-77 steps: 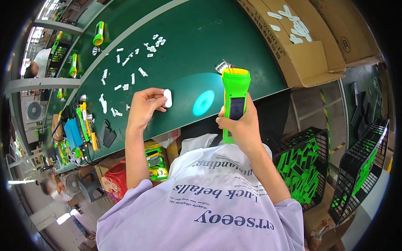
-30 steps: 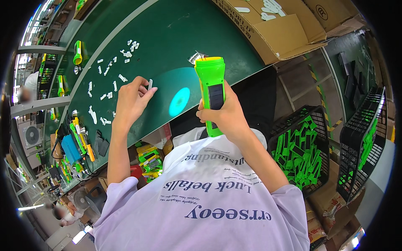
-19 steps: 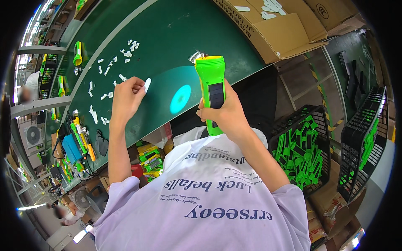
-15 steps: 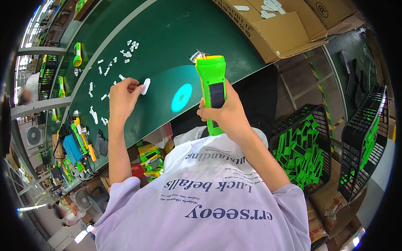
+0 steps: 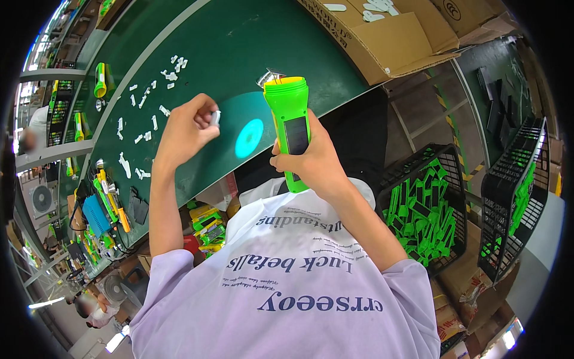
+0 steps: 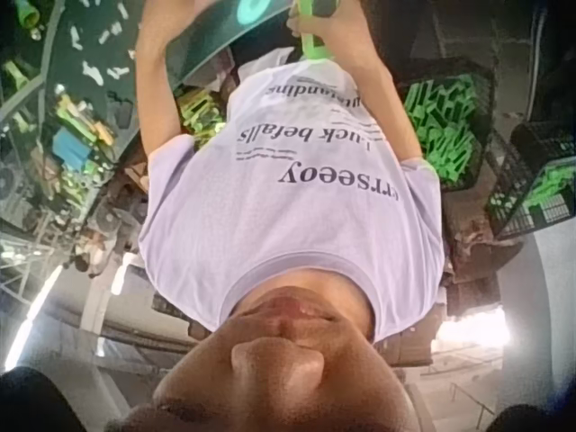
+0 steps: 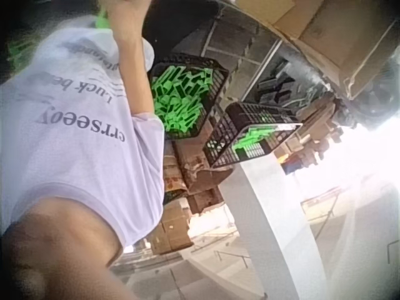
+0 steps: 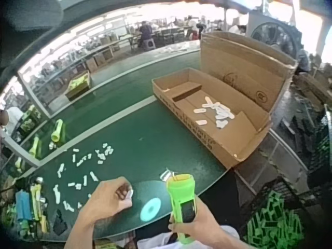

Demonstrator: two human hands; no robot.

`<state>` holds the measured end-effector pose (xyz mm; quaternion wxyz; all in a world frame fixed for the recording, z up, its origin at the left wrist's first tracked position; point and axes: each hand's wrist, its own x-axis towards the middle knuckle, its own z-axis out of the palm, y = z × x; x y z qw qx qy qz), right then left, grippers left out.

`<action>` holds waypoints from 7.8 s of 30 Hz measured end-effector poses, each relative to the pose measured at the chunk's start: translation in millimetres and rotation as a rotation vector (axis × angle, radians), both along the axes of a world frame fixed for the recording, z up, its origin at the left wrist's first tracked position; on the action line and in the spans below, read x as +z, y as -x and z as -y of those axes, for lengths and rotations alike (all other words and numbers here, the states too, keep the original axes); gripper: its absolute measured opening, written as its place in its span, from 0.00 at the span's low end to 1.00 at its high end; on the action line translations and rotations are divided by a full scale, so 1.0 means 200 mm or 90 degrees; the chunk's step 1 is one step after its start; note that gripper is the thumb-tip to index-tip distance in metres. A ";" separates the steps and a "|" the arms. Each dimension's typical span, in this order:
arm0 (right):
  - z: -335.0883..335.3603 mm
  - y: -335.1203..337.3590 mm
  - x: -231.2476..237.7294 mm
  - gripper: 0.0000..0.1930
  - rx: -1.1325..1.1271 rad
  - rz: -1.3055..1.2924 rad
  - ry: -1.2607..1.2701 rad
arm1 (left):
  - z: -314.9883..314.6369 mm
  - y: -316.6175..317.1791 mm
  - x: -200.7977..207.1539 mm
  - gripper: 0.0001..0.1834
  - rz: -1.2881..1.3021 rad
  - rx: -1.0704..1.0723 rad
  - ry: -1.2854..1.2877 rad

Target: The person assembles small plastic flashlight-like components by snapping internal components into plastic housings and then snapping the assembled parts into green frames by hand.

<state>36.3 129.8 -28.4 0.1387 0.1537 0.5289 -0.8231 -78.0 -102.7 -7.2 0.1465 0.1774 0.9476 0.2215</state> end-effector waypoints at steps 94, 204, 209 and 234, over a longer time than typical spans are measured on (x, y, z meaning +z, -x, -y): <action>-0.35 -0.28 0.03 0.18 -0.078 -0.143 0.576 | -1.13 0.63 0.35 0.13 -0.232 -0.142 -0.226; -0.07 -0.10 0.07 0.15 -0.013 -0.055 -0.369 | -0.50 -0.33 -0.07 0.22 0.282 0.062 -0.850; -0.07 -0.10 0.06 0.15 -0.019 -0.099 -0.418 | -0.47 -0.32 -0.05 0.24 0.326 0.073 -0.837; -0.06 -0.13 0.07 0.15 -0.023 -0.078 -0.463 | -0.51 -0.42 -0.13 0.12 -0.380 0.024 -0.439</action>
